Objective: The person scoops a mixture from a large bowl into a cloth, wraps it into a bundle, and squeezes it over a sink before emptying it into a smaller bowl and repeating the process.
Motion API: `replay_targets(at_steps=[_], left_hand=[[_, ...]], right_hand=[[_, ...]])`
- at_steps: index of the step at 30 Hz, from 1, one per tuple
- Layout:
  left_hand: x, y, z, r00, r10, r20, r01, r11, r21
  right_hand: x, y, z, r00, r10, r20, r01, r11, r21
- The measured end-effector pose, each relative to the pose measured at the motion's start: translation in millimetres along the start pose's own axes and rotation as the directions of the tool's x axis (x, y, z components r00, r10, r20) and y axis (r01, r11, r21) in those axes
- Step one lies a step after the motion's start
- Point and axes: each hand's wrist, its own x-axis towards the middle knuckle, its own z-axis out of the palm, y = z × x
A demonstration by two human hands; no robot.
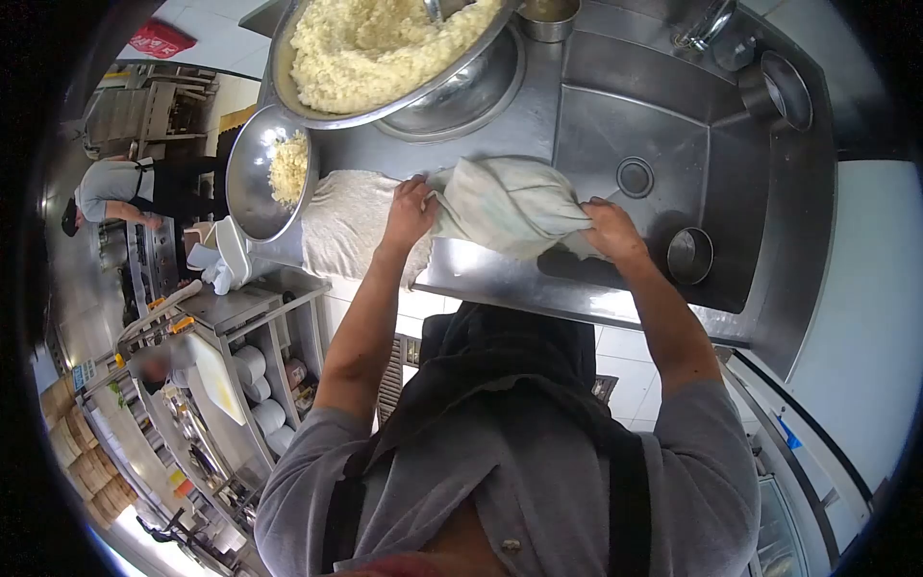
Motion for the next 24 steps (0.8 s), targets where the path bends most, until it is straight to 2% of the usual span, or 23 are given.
replay_targets(at_steps=[1, 3, 4, 5, 6, 7, 8, 9, 10, 12, 13, 15, 16, 17, 18, 19, 20, 21, 22, 23, 24], left_hand=[[2.4, 7.6, 1.5, 1.000, -0.001, -0.005, 0.001, 1.000, 0.007], [6.5, 25.1, 0.6, 0.988, -0.133, 0.079, 0.104, 0.949, 0.296], [7.1, 21.8, 6.3, 0.999, -0.013, 0.035, 0.001, 0.947, 0.323], [10.3, 18.2, 10.7, 0.999, -0.013, 0.036, 0.000, 0.945, 0.327], [16.5, 18.5, 11.5, 0.998, -0.038, 0.048, 0.020, 0.943, 0.333], [22.1, 20.0, 13.4, 0.996, -0.063, 0.059, 0.040, 0.940, 0.338], [28.5, 22.3, 16.6, 0.952, -0.267, 0.150, 0.219, 0.937, 0.273], [38.4, 27.3, 18.2, 0.952, -0.269, 0.146, 0.222, 0.935, 0.278], [51.2, 28.5, 20.1, 0.897, -0.399, 0.190, 0.337, 0.896, 0.289], [76.7, 29.2, 23.6, 0.774, -0.587, 0.239, 0.517, 0.803, 0.296], [85.6, 41.5, 21.1, 0.773, -0.589, 0.235, 0.517, 0.800, 0.305], [103.0, 64.9, 19.4, 0.639, -0.751, 0.165, 0.631, 0.635, 0.446], [100.8, 67.9, 20.1, 0.594, -0.787, 0.169, 0.658, 0.596, 0.461], [98.0, 68.7, 20.7, 0.590, -0.789, 0.170, 0.656, 0.592, 0.468], [95.0, 62.6, 22.9, 0.538, -0.813, 0.223, 0.698, 0.578, 0.424], [91.4, 50.2, 27.1, 0.488, -0.828, 0.275, 0.737, 0.560, 0.380], [89.9, 37.2, 32.5, 0.455, -0.850, 0.263, 0.793, 0.522, 0.315], [88.5, 43.0, 31.0, 0.454, -0.851, 0.263, 0.791, 0.521, 0.320], [87.4, 54.2, 28.0, 0.407, -0.828, 0.386, 0.907, 0.416, -0.064], [87.9, 65.8, 26.7, 0.397, -0.765, 0.507, 0.892, 0.191, -0.411], [93.8, 76.7, 32.7, 0.392, -0.765, 0.511, 0.894, 0.187, -0.407]], right_hand=[[1.5, -0.3, -1.6, 1.000, -0.016, 0.005, 0.016, 0.999, 0.033], [4.2, 2.5, 5.4, 1.000, -0.011, -0.029, 0.014, 0.994, 0.107], [4.7, 3.0, 7.6, 0.997, -0.028, -0.073, 0.038, 0.989, 0.145], [5.7, 5.5, 9.7, 0.992, -0.043, -0.118, 0.064, 0.981, 0.182], [8.1, 4.2, 10.8, 0.969, -0.129, -0.210, 0.171, 0.966, 0.196], [9.0, 4.1, 9.1, 0.969, -0.131, -0.211, 0.175, 0.964, 0.200], [9.8, 2.6, 7.9, 0.999, 0.037, -0.017, -0.030, 0.952, 0.304], [8.8, -0.5, 3.2, 0.964, 0.185, 0.192, -0.245, 0.900, 0.361], [6.6, 4.0, 14.2, 0.971, 0.214, 0.110, -0.241, 0.845, 0.478], [7.7, 14.7, 32.7, 0.976, 0.200, 0.081, -0.213, 0.828, 0.518], [8.9, 21.6, 44.2, 0.979, 0.199, 0.055, -0.196, 0.809, 0.554], [10.1, 27.2, 53.4, 0.978, 0.197, 0.076, -0.204, 0.796, 0.569], [8.5, 20.6, 46.6, 0.967, 0.236, 0.096, -0.248, 0.787, 0.564], [6.8, 15.5, 41.7, 0.955, 0.273, 0.117, -0.290, 0.777, 0.558], [6.0, 15.2, 42.3, 0.956, 0.270, 0.118, -0.288, 0.774, 0.563], [5.4, 14.3, 44.3, 0.955, 0.293, 0.053, -0.264, 0.754, 0.602], [4.7, 13.7, 46.6, 0.947, 0.320, -0.008, -0.242, 0.732, 0.637], [5.2, 14.6, 50.4, 0.947, 0.321, -0.006, -0.243, 0.728, 0.640], [7.3, 15.6, 53.4, 0.936, 0.352, -0.031, -0.260, 0.745, 0.615], [7.2, 17.0, 56.4, 0.922, 0.383, -0.053, -0.281, 0.759, 0.588], [7.7, 18.4, 56.3, 0.921, 0.386, -0.048, -0.287, 0.757, 0.587]])
